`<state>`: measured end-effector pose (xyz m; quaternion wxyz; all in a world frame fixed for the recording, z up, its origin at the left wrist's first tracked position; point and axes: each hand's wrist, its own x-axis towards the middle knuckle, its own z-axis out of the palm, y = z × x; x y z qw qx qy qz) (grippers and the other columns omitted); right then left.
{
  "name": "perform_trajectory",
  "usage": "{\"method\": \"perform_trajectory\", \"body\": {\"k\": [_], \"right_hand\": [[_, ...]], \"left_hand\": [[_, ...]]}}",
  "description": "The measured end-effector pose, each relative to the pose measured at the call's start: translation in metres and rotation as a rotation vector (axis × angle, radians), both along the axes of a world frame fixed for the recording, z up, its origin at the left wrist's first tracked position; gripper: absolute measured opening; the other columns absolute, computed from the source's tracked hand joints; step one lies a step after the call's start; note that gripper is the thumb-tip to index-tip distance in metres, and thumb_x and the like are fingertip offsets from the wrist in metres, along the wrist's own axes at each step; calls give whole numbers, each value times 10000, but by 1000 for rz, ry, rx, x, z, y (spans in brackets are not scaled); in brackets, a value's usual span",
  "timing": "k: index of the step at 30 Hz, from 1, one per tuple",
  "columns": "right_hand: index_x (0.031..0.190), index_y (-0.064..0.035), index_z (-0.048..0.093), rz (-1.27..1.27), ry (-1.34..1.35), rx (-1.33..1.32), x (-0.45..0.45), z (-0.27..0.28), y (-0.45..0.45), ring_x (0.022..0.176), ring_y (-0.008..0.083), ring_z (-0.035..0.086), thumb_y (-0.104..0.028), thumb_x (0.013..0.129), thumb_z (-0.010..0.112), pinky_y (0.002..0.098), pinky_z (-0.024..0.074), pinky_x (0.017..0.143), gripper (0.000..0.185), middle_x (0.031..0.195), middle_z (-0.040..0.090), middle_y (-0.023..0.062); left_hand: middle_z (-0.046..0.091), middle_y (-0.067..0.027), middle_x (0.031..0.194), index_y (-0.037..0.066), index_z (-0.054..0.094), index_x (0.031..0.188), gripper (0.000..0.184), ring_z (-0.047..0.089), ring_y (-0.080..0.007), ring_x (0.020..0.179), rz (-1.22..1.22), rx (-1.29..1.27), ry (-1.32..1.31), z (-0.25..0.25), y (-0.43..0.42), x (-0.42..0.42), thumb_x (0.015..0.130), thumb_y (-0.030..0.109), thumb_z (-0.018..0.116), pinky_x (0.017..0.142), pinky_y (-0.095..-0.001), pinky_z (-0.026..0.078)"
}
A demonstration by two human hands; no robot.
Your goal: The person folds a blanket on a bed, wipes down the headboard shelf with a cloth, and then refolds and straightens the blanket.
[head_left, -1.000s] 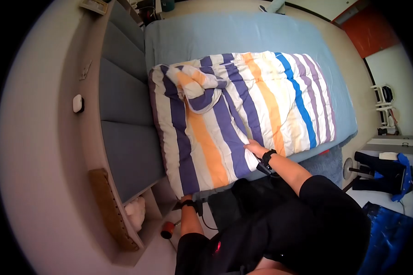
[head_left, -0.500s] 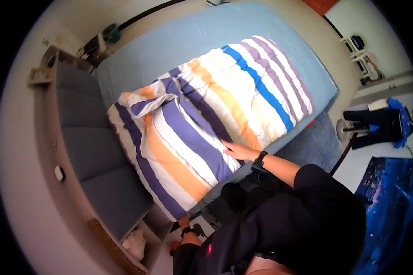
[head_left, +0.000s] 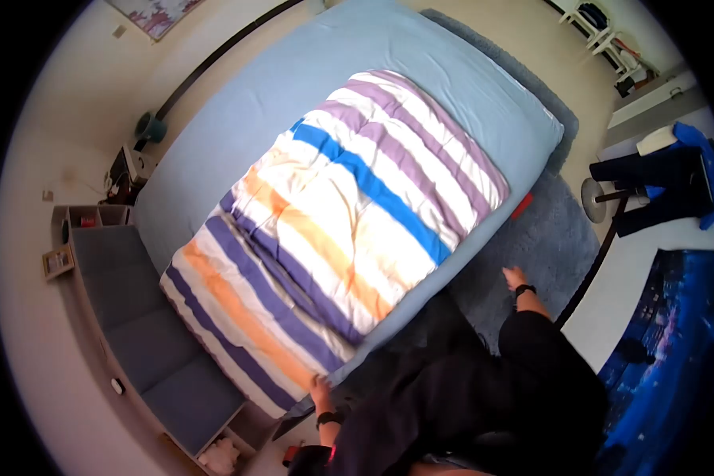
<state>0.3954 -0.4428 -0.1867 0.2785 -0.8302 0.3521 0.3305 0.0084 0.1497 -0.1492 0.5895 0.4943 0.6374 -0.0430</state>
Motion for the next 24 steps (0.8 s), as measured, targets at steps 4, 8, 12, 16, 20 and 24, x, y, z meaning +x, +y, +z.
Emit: {"method": "perform_trajectory", "body": {"k": [4,8,12,16,20,24], "right_hand": [[1380,15,210,-90,-209,238,127,-44,19,1180,303,417,-511,729,648,422,427,891,944,1341,366,189],[1282,139,295,-428,-215,23,233,-89,35,1159,357,453,-490,649,738,384,389,955,997,1274,428,260],[1076,99,554,-672,-343,538,279,-118,55,930,256,562,-370,677,746,346,461,803,645,1040,596,159],[1117,-29,549,-554,-444,866,316,-70,79,977,247,523,-304,732,654,343,373,916,485,1130,546,95],[1024,7,570,-335,-507,1291,365,103,-23,958,210,536,-178,761,616,304,413,862,325,1041,570,72],[889,36,592,-349,-703,819,374,172,-88,815,208,585,-86,689,646,304,462,771,241,895,598,85]], "left_hand": [[630,-113,926,43,510,1177,365,625,-189,767,-649,88,-26,28,-56,150,843,186,476,705,-308,475],[641,-150,957,28,517,1167,356,620,-254,888,-1004,205,88,70,-131,250,850,188,494,775,-326,473],[634,-161,989,70,532,1163,350,608,-312,908,-1005,162,64,83,-174,269,842,199,480,794,-363,475],[617,-193,1019,101,576,1122,378,585,-349,967,-1220,161,329,76,-173,250,776,232,497,849,-402,455],[597,-174,1090,62,576,1114,412,562,-334,1015,-1581,221,272,-33,-115,193,782,289,488,874,-389,446],[595,-208,1053,95,564,1130,357,559,-350,998,-1260,459,141,33,-125,275,826,245,452,832,-405,459]]}}
